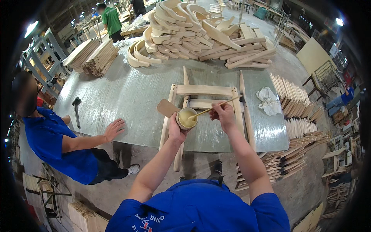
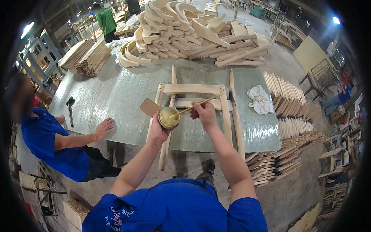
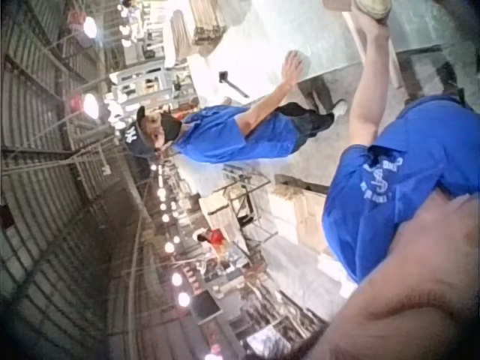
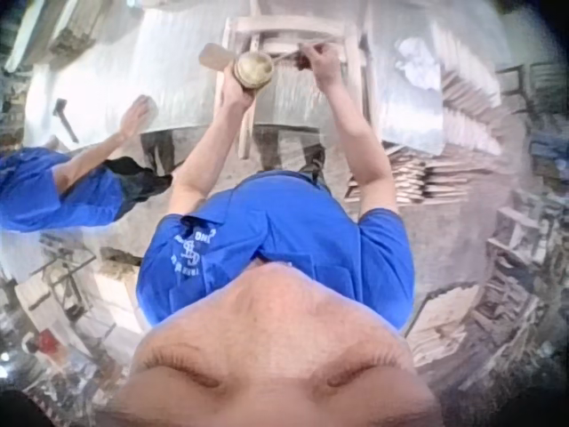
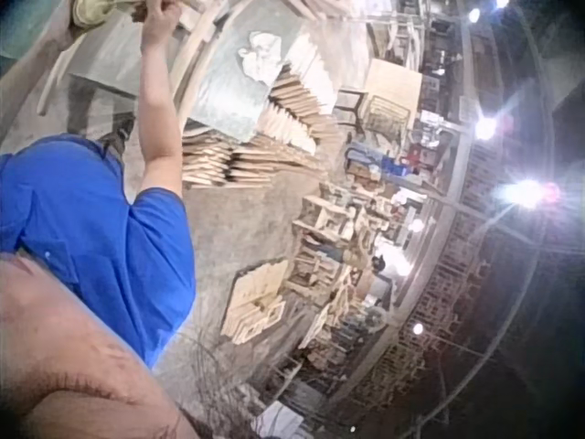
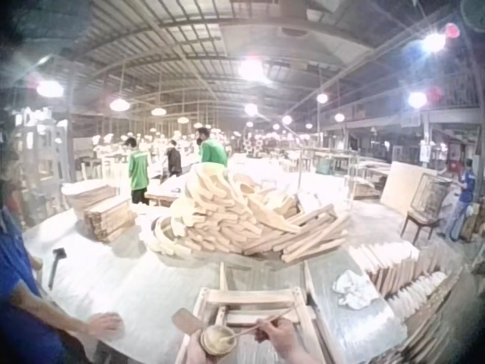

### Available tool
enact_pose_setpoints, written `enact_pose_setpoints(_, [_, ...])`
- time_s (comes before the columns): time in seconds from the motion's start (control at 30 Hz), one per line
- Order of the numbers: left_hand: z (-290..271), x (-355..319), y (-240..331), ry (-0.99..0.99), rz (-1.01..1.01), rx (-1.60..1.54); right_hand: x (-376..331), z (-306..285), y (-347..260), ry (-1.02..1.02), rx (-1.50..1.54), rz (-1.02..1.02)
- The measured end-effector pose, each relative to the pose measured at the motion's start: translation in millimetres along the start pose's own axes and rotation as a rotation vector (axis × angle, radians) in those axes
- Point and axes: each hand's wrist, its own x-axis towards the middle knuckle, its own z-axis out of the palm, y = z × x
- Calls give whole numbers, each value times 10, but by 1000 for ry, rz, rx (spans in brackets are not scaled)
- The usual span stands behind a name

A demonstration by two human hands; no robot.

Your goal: The person prepares a yellow adhesive by mixing liquids in a cup and stirring it with a stick. They then use a power drill to mix the adhesive further. Finally, the person applies the adhesive to the joints of a wooden chair frame using a small brush.

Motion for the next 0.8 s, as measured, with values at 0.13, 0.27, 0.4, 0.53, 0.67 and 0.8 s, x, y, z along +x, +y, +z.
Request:
enact_pose_setpoints(0.13, [170,144,-110,0,-3,-41,-5,-353,-42,1,266,-43])
enact_pose_setpoints(0.27, [394,422,-333,-48,-11,-96,65,-692,-44,61,353,-32])
enact_pose_setpoints(0.4, [771,699,-639,-21,-61,-168,197,-1064,76,251,408,81])
enact_pose_setpoints(0.53, [1043,946,-905,-72,-113,-175,332,-1415,147,351,484,200])
enact_pose_setpoints(0.67, [1293,1253,-1112,-22,-126,-157,514,-1683,134,341,507,187])
enact_pose_setpoints(0.8, [1290,1497,-1145,-37,-119,-149,797,-1852,-50,274,441,65])
